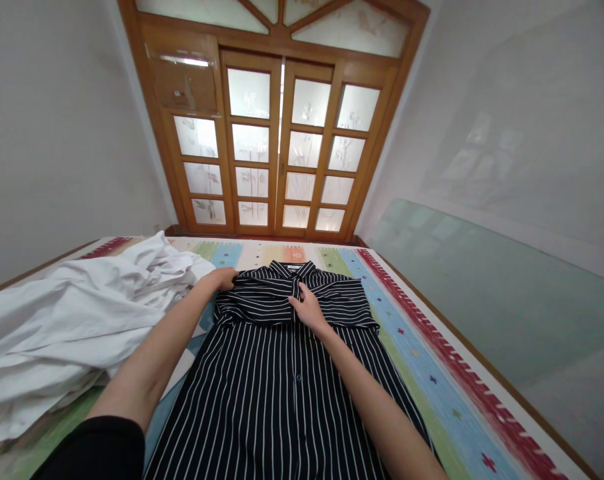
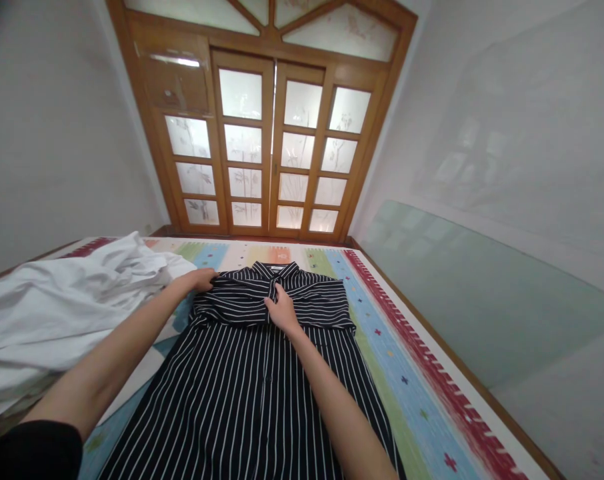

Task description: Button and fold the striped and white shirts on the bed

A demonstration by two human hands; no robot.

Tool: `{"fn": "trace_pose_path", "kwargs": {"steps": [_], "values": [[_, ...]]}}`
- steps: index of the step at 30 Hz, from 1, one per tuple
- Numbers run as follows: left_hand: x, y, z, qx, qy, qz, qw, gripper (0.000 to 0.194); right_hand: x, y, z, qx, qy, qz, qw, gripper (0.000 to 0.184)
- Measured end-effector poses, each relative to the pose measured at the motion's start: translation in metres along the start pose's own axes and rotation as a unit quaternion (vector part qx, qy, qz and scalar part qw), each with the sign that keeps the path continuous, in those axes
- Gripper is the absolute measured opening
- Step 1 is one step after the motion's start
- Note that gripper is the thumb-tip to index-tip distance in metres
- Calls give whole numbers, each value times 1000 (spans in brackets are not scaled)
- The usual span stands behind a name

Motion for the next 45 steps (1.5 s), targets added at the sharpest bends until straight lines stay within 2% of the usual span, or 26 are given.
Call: {"fn": "trace_pose_path", "kwargs": {"steps": [6, 9, 12, 15, 17, 20, 22, 27, 29, 31, 34, 39, 42, 45], "values": [[-12, 10, -20, -48, -27, 37, 998, 8, -2, -6, 12, 40, -145, -35, 988, 52], [-15, 13, -28, -74, -47, 63, 994, 15, 0, -8, 15, 21, -188, -33, 981, 52], [-14, 14, -34, -95, -55, 93, 990, 19, 2, -9, 21, 1, -168, -13, 986, 47], [-11, 12, -35, -110, -53, 122, 985, 16, 3, -11, 31, -10, -103, 1, 995, 36], [-10, 9, -32, -112, -48, 141, 982, 17, 0, -13, 35, -25, -66, 35, 997, 28], [-9, -7, -24, -106, -44, 172, 978, 32, -8, -18, 38, -44, -58, 101, 992, 23], [-7, -25, -16, -83, -43, 184, 979, 37, -10, -19, 39, -49, -70, 116, 990, 21], [16, -87, 4, 106, -1, 138, 985, 54, -7, -20, 31, -98, -149, 84, 980, 25], [30, -110, 4, 137, 32, 142, 980, 51, -5, -20, 30, -106, -169, 73, 977, 28], [41, -125, 0, 127, 51, 175, 975, 45, -2, -20, 30, -103, -172, 53, 978, 32], [53, -133, -11, 81, 38, 219, 972, 44, 2, -21, 30, -107, -176, 18, 978, 38], [60, -130, -36, 22, -6, 270, 962, 48, 4, -21, 30, -102, -205, -11, 973, 49], [61, -130, -43, 51, 5, 276, 960, 50, 5, -21, 29, -87, -235, -35, 967, 46], [57, -136, -37, 107, 26, 253, 961, 46, 7, -22, 24, -91, -276, -45, 956, 47]]}}
Point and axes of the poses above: each hand's wrist, its own y-axis towards the middle knuckle, its own x-axis out of the palm, z = x × y, the point moved 4 cm from there along y, towards the middle knuckle, and after that the axes turned 14 degrees about -x, right-handed, at the moved point
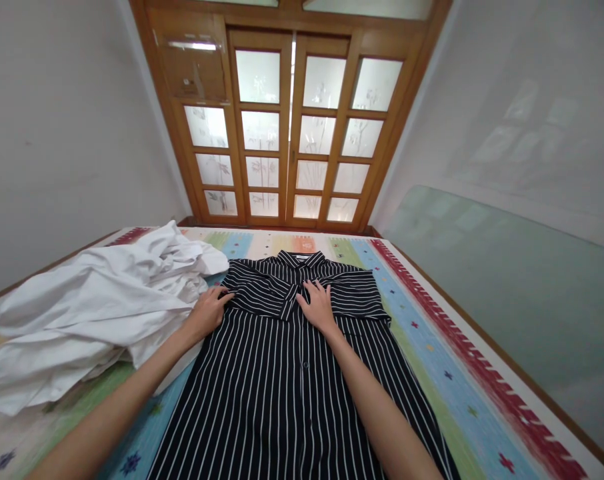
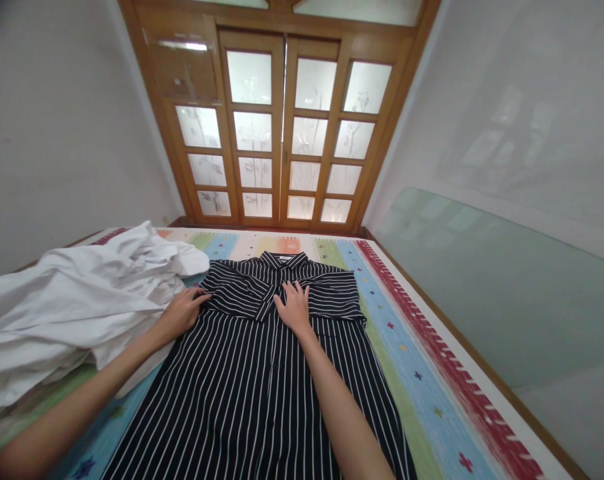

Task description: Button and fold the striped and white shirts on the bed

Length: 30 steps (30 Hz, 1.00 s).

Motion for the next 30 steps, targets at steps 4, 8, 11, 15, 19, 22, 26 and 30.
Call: {"fn": "trace_pose_path", "kwargs": {"steps": [4, 8, 11, 15, 19, 22, 26, 30], "values": [[-16, 15, 17, 34, -13, -45, 998, 25, 0, 0, -8, -48, -21, -13, 999, 52], [-16, 60, 21, -29, -43, -74, 996, 37, 3, 0, -13, -111, -7, -52, 992, 53], [-4, 98, 15, -71, -37, -95, 992, 42, 6, 0, -12, -112, -9, -87, 990, 53], [15, 132, 1, -99, -29, -117, 988, 41, 9, 0, -9, -99, -17, -106, 989, 55], [27, 139, -8, -113, -20, -125, 985, 34, 10, 0, -8, -96, -15, -108, 989, 53], [33, 137, -12, -117, -12, -122, 986, 31, 10, 2, -8, -88, -12, -114, 990, 56], [38, 136, -19, -137, -1, -104, 985, 28, 9, 3, -9, -64, -16, -118, 991, 69], [41, 136, -25, -165, 3, -77, 983, 27, 7, 3, -11, -57, -40, -120, 990, 79]]}}
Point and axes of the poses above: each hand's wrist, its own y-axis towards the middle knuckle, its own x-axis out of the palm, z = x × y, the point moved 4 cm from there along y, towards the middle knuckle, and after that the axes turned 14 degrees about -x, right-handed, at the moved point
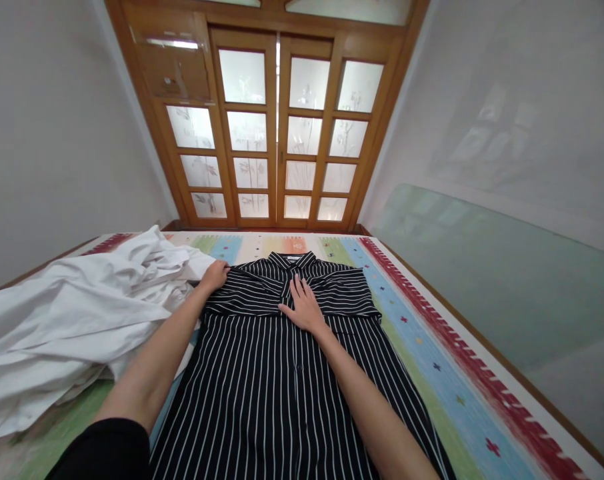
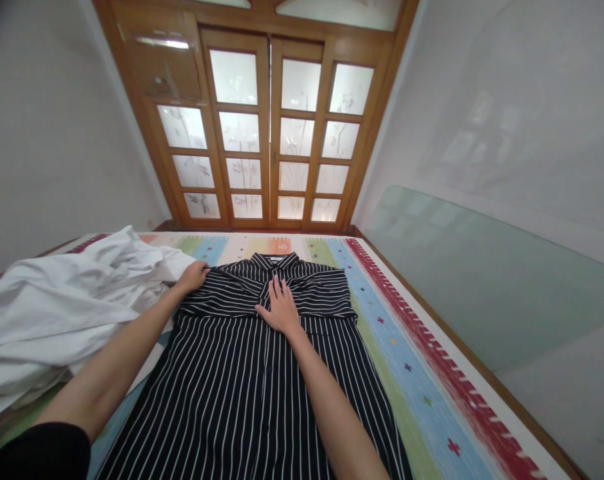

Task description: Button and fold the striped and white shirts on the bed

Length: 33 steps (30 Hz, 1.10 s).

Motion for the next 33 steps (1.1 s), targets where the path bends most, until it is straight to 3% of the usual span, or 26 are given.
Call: {"fn": "trace_pose_path", "kwargs": {"steps": [6, 12, 17, 22, 26, 33], "values": [[2, -3, -2, -42, -6, 33, 999, 29, 0, -2, -7, -65, -19, -12, 998, 59], [-5, -10, 11, -82, 0, 66, 994, 34, 4, -1, -6, -55, -19, -29, 998, 65], [-8, -33, 48, -18, -7, 89, 996, 37, 4, -1, -5, -48, -19, -26, 998, 65], [12, -60, 77, 44, -7, 48, 998, 38, 6, 0, -4, -52, -20, -22, 998, 66], [23, -59, 82, 82, -1, 17, 996, 44, 7, 0, -3, -53, -19, -22, 998, 68], [14, -33, 77, 74, 19, 14, 997, 48, 5, 0, -3, -51, -12, -14, 999, 67]]}}
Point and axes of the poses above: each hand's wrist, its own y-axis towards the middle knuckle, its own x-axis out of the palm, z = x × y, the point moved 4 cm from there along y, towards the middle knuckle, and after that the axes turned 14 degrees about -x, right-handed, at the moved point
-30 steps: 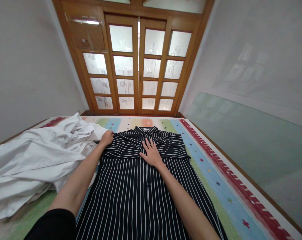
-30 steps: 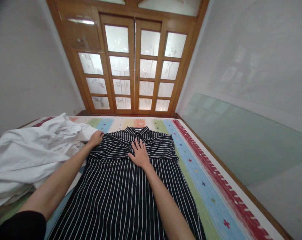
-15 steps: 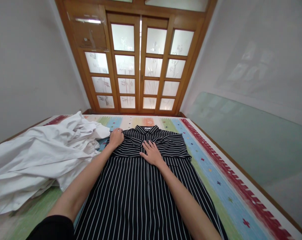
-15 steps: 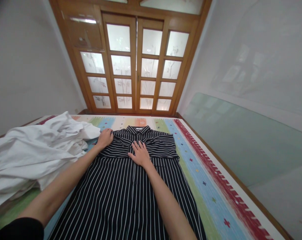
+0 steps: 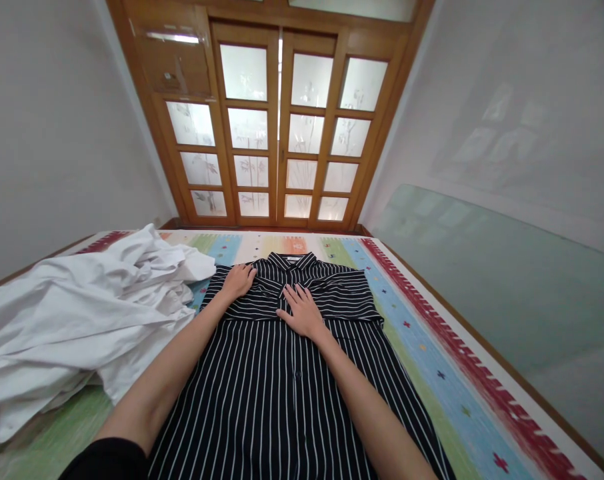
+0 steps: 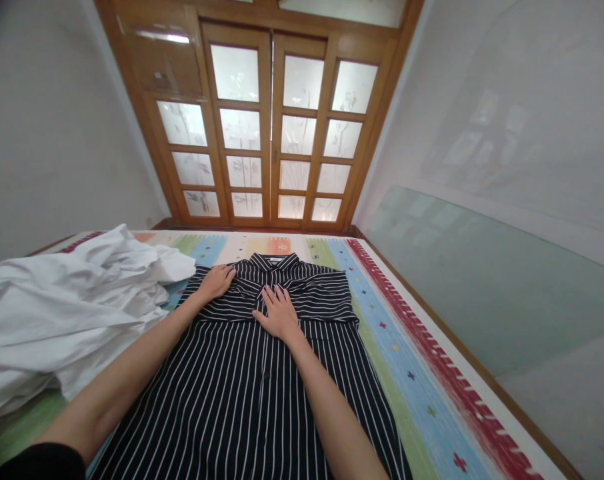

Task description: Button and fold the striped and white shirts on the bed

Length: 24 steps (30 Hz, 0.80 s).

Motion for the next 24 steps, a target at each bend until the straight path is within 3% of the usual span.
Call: {"fn": "trace_pose_path", "kwargs": {"steps": [11, 17, 24], "values": [[8, 10, 12, -44, 70, -40, 996, 54, 0, 0, 0, 8, 12, -12, 1000, 69], [4, 29, 7, -73, 86, -70, 991, 41, -2, 0, -1, 9, 5, -33, 999, 70], [10, 38, 8, -93, 79, -63, 990, 41, -6, 0, -2, 9, -1, -42, 999, 71]]}}
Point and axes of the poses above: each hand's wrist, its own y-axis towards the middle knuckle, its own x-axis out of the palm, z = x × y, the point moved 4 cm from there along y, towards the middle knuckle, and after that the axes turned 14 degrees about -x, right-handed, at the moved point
